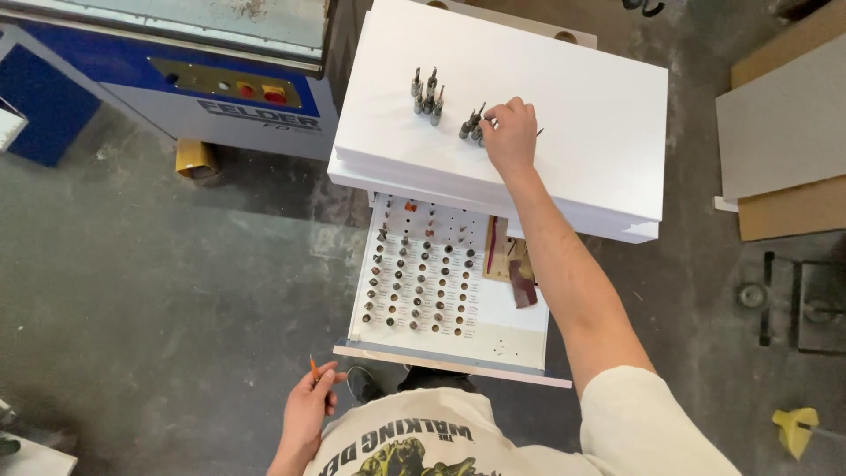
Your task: Organizing and sorting various drill bits from a storage drawer onto a block using tweezers.
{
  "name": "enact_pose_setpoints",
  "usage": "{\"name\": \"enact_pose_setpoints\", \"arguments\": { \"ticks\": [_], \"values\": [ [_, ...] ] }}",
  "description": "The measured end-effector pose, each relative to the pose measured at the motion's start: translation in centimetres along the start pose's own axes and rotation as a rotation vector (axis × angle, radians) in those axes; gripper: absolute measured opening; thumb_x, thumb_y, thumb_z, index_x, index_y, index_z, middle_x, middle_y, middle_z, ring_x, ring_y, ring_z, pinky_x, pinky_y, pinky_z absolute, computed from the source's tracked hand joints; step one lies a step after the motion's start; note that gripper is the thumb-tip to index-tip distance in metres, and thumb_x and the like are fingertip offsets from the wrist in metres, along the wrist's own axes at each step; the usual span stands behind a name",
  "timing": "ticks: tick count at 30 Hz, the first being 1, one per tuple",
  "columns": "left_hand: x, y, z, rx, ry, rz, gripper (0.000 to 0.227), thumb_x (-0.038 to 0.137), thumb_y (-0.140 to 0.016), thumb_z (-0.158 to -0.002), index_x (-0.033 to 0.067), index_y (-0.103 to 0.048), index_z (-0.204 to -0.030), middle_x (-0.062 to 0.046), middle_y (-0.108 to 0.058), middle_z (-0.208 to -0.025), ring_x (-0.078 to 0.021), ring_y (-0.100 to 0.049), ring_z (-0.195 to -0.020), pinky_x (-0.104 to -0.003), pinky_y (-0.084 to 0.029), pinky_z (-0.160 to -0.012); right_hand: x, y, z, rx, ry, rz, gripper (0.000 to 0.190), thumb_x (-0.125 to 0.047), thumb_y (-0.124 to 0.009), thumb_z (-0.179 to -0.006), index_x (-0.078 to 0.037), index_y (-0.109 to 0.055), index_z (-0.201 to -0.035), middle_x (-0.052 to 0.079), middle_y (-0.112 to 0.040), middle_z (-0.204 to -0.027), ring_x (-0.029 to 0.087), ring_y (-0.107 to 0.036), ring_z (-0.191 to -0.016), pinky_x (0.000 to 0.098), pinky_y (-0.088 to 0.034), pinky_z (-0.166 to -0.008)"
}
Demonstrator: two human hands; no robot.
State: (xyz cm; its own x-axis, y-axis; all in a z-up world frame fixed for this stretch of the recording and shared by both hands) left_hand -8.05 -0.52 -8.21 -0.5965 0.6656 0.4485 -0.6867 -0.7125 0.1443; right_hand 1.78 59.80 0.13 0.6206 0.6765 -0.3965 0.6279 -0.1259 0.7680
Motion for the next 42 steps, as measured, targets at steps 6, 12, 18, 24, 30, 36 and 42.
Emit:
{"name": "enact_pose_setpoints", "arguments": {
  "ticks": [6,12,18,24,30,36,42],
  "values": [
    [0.1,-0.2,0.2,-0.017,0.012,-0.028,0.038,0.020,-0.053,-0.116,0.0069,-0.070,-0.147,-0.009,-0.080,-0.119,-0.0188,-0.047,-0.069,-0.035,-0.041,-0.063,-1.6,3.7,0.5,0.019,0.024,-0.084,0.009,-0.012,-0.082,-0.086,-0.017,-0.076,-0.081,-0.001,-0.056,-0.086,0.027,-0.046,-0.085,0.0342,-0.044,-0.074],
    [1.0,-0.9,0.7,-0.087,-0.002,-0.121,0.038,0.021,-0.058,-0.114,0.0080,-0.070,-0.148,-0.011,-0.068,-0.092,-0.0200,-0.049,-0.072,-0.044,-0.040,-0.070,-10.8,12.5,4.6,-0.468,-0.511,-0.377,0.009,-0.014,-0.060,-0.098,-0.015,-0.062,-0.089,-0.004,-0.076,-0.089,0.009,-0.043,-0.062,0.0271,-0.040,-0.064],
    [1.8,-2.1,0.6,-0.133,-0.056,0.029,0.027,0.016,-0.062,-0.112,-0.0031,-0.073,-0.128,-0.018,-0.074,-0.096,-0.0221,-0.055,-0.071,-0.038,-0.049,-0.067,-12.0,7.8,17.1,-0.707,-0.869,-0.607,0.004,-0.008,-0.061,-0.105,-0.007,-0.065,-0.106,0.009,-0.072,-0.097,0.017,-0.068,-0.087,0.0251,-0.059,-0.080],
    [1.6,-5.0,-0.1,-0.318,0.005,-0.034,0.049,0.020,-0.060,-0.108,-0.0002,-0.058,-0.153,-0.021,-0.069,-0.143,-0.0349,-0.072,-0.128,-0.045,-0.065,-0.116,-16.4,3.1,31.4,-0.905,-1.091,-0.819,0.005,-0.005,-0.068,-0.099,-0.003,-0.068,-0.104,0.014,-0.077,-0.092,0.022,-0.074,-0.081,0.0317,-0.064,-0.079],
    [1.6,-7.9,0.3,-0.465,-0.036,-0.201,0.042,0.021,-0.067,-0.105,0.0003,-0.074,-0.140,-0.013,-0.060,-0.100,-0.0268,-0.069,-0.095,-0.046,-0.072,-0.105,-18.3,-1.7,41.3,-0.865,-1.232,-1.143,0.014,-0.008,-0.075,-0.095,-0.003,-0.061,-0.094,0.020,-0.071,-0.075,0.025,-0.074,-0.071,0.0322,-0.062,-0.064],
    [4.1,-8.1,5.1,-0.478,0.005,-0.278,0.034,0.014,-0.069,-0.104,0.0018,-0.072,-0.136,-0.020,-0.079,-0.120,-0.0294,-0.079,-0.112,-0.042,-0.071,-0.108,-19.7,1.0,39.2,-0.869,-1.162,-1.067,0.017,-0.013,-0.076,-0.096,-0.006,-0.062,-0.089,0.013,-0.072,-0.075,0.020,-0.069,-0.066,0.0307,-0.060,-0.063],
    [2.8,-8.2,3.5,-0.505,0.011,-0.217,0.031,0.014,-0.066,-0.107,-0.0001,-0.073,-0.133,-0.021,-0.080,-0.123,-0.0281,-0.079,-0.112,-0.039,-0.068,-0.106,-20.6,1.7,38.8,-0.881,-1.135,-1.093,0.013,-0.013,-0.071,-0.098,-0.003,-0.067,-0.105,0.014,-0.072,-0.081,0.021,-0.068,-0.070,0.0322,-0.060,-0.068]
  ]
}}
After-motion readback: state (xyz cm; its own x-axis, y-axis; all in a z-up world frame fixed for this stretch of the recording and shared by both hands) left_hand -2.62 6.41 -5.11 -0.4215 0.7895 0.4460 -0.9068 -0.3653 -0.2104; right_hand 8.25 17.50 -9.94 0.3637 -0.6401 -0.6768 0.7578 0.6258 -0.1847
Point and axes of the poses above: each hand's wrist, its own z-axis away from the middle knuckle, its own y-axis out of the back of the hand, x = y × z, the point moved 9 cm from there along -z, towards the middle knuckle
